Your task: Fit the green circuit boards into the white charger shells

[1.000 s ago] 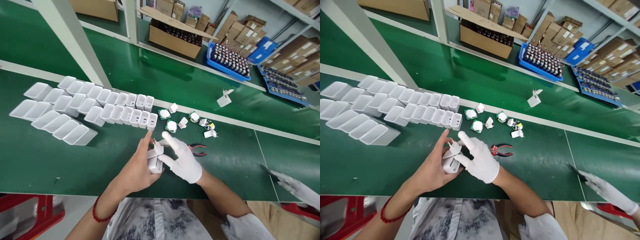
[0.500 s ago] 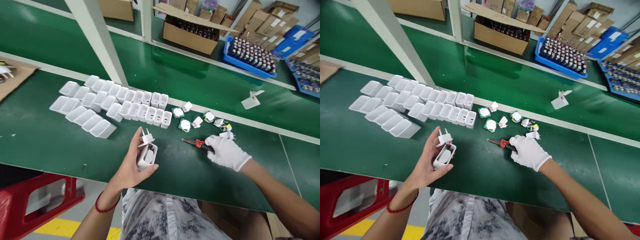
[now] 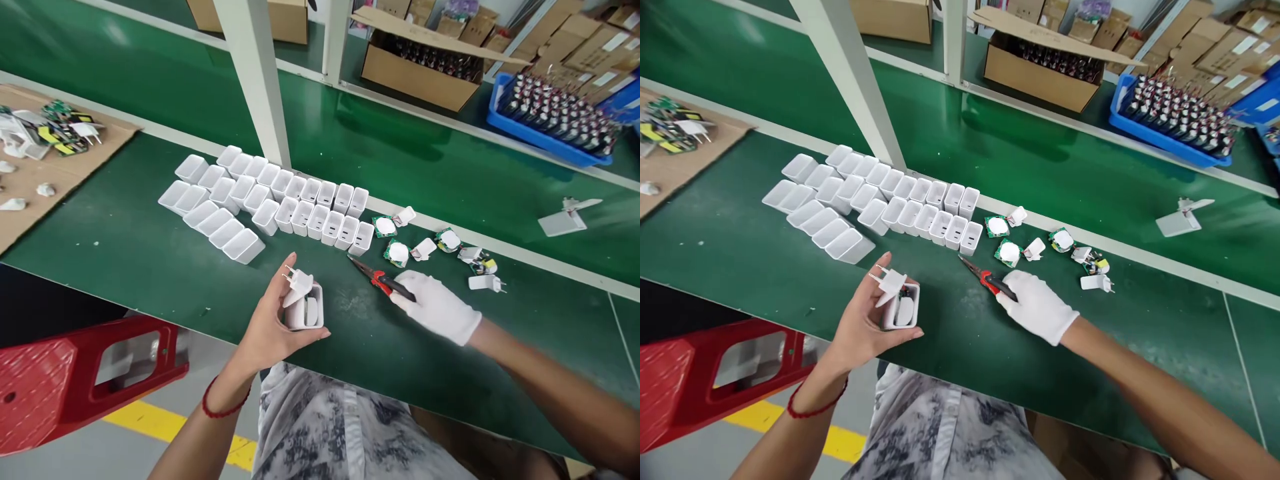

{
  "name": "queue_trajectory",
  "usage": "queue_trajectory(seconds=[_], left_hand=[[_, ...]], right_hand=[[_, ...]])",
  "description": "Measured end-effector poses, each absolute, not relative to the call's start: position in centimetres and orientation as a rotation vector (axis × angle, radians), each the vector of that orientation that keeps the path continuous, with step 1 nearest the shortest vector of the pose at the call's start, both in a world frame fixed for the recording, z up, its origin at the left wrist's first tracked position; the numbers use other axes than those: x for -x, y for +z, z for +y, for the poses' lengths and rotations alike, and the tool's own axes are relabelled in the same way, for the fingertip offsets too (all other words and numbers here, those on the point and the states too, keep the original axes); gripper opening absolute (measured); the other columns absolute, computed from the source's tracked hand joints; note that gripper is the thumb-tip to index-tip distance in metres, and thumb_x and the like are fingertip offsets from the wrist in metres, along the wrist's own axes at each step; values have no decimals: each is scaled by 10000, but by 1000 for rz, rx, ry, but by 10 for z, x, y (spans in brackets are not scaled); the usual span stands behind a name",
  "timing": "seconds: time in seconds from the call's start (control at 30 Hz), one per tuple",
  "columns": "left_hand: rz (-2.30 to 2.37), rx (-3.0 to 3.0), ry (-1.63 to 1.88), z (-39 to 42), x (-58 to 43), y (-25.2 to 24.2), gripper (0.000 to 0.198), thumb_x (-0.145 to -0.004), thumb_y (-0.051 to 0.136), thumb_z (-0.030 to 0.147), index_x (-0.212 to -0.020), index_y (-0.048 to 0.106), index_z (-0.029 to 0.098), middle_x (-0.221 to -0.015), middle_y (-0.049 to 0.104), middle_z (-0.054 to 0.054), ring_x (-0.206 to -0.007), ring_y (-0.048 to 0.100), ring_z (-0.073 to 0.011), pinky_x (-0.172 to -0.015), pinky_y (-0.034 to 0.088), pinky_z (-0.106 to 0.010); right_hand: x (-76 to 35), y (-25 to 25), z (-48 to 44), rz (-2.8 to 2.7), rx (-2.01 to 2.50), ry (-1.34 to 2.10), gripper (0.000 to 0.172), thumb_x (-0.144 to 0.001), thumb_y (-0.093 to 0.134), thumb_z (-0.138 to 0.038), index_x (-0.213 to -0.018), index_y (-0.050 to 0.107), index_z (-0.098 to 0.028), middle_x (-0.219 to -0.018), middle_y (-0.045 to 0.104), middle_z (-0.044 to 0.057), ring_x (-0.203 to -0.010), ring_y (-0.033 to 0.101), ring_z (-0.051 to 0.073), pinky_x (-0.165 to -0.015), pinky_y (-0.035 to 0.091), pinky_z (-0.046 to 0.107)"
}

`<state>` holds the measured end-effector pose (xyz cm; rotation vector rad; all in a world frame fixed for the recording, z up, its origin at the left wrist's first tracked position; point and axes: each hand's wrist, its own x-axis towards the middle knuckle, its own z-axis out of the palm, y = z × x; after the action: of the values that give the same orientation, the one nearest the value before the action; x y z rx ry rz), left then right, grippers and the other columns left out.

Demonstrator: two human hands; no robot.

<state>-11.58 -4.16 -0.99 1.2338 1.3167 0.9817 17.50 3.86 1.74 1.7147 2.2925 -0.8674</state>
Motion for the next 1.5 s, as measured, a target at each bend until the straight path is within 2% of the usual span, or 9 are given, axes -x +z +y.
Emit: queue_trajectory(seconds=[0.13,0.3,0.47,0.73,0.9,1.03,1.17,1.33,1.5], left_hand=[[1151,-1236,835,-48,106,-4,1177,-704,833,295,-1551,21,372,-1317,544,-106,-1078,645,-267,-821,604,-356],[1098,-1347,873,-56,91,-7,1226,-730,773,184,-1537,-130,374,-1475,340,-158,-1212,574,-291,-861,587,-358],[1086,-1417,896,-50,91,-6,1296,-732,781,168,-1495,-237,415,-1526,237,-185,-1124,627,-262,-848,588,-390],[1038,-1037,934,-37,81,-5,1232,-692,808,196,-1528,-81,364,-1221,581,-96,-895,688,-205,-757,582,-333],[1306,-1127,978,-36,87,-17,582,-806,696,283,-1335,478,179,-920,688,-74,-843,679,-224,-793,569,-355],[1032,-1376,740,-33,106,5,747,-728,758,194,-1411,458,238,-1328,602,-127,-1163,610,-306,-1009,501,-434],[913,-1379,588,-32,110,22,820,-672,818,273,-1413,470,243,-1355,577,-114,-1180,589,-331,-1017,494,-457],[1155,-1536,612,-34,86,22,455,-769,674,262,-1211,571,231,-1081,656,-62,-948,624,-258,-773,538,-349],[1117,-1690,750,-35,70,19,295,-610,597,210,-903,574,213,-781,575,0,-660,508,-163,-622,453,-299]], right_hand=[[-139,25,15,2765,-1670,-717,472,-819,664,-463,-1199,649,-183,-1203,637,155,-1022,610,306,-836,494,410],[-94,9,-7,2515,-1514,-2044,338,-839,668,-531,-946,722,-215,-836,649,33,-778,603,180,-732,483,314],[-80,-9,-13,1896,-1636,-2834,364,-721,781,-555,-922,769,-252,-1024,616,37,-954,604,213,-863,483,378],[-77,-3,-13,1746,-1901,-3195,117,-694,847,-351,-754,775,-281,-934,621,13,-882,582,180,-821,477,349],[-86,8,0,1919,-1890,-3103,151,-701,843,-355,-735,757,-236,-859,625,20,-764,565,164,-709,475,324],[-87,14,8,2028,-1659,-2987,236,-723,815,-469,-653,746,-254,-781,636,20,-839,576,198,-829,477,374],[-86,7,7,2178,-1688,-2832,233,-728,798,-522,-697,775,-291,-858,676,34,-942,581,227,-931,448,431],[-89,-2,4,2299,-1578,-2845,233,-721,783,-566,-794,793,-345,-929,669,30,-962,577,238,-939,438,461],[-89,-1,-2,2516,-1536,-2849,331,-720,722,-662,-710,745,-331,-827,646,44,-1000,550,270,-949,423,496]])
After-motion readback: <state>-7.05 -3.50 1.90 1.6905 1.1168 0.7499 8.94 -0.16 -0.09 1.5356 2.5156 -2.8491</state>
